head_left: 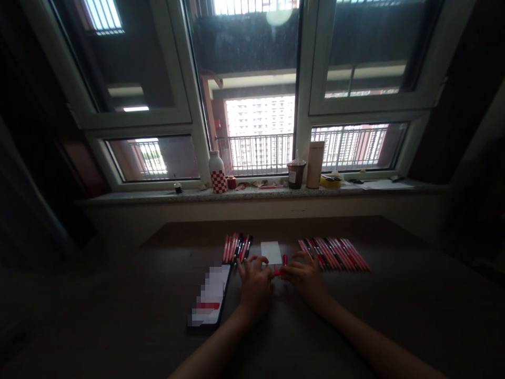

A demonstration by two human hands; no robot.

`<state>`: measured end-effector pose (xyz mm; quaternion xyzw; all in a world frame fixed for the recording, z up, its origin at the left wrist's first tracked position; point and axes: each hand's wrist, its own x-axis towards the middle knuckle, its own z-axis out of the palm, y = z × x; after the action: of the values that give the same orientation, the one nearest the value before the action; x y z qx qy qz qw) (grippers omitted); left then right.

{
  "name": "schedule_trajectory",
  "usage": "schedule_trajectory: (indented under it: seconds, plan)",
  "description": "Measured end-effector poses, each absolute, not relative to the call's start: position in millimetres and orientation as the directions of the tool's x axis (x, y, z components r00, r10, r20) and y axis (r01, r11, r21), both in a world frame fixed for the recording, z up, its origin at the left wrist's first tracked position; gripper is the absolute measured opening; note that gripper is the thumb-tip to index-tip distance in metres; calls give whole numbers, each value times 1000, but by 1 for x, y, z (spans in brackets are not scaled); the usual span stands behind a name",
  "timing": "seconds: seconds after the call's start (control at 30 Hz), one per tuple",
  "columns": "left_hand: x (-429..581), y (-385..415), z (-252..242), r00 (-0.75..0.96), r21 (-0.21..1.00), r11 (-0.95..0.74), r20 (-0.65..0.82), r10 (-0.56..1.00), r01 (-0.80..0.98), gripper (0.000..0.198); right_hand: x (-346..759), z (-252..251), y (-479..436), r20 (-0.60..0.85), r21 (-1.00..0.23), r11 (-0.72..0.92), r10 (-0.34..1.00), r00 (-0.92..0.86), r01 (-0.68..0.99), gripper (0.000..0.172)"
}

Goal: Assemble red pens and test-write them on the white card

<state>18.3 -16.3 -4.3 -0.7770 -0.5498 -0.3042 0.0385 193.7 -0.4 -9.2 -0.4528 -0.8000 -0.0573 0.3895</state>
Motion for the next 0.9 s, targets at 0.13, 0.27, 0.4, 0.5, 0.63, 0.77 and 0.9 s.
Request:
schedule_trajectory:
  seconds: [0.13, 0.27, 0.4, 0.5, 0.63, 0.77, 0.9]
  plan:
    - [19, -14, -6, 197, 288, -384, 514, 835, 877, 28, 195, -9, 1, 648, -308, 555, 717, -257, 772, 14]
    - [18, -11, -7, 204, 337, -387, 467, 860, 858, 24, 196, -9, 2, 630, -323, 538, 736, -248, 778, 14]
    - [17, -10, -7, 181, 367, -378, 470, 864, 850, 12, 196, -10, 2, 627, -323, 540, 737, -252, 777, 14]
    - [17, -11, -7, 173, 352, -370, 482, 859, 860, 13, 196, -12, 4, 643, -299, 554, 718, -265, 777, 14]
    - [18, -12, -6, 148, 335, -343, 490, 859, 878, 17, 197, -15, 6, 658, -274, 566, 700, -278, 777, 13]
    - [18, -12, -6, 141, 342, -337, 487, 862, 877, 22, 196, -12, 4, 647, -271, 563, 707, -285, 781, 14]
    - [17, -13, -4, 139, 370, -348, 486, 863, 861, 20, 196, -11, 3, 642, -297, 556, 718, -269, 777, 14]
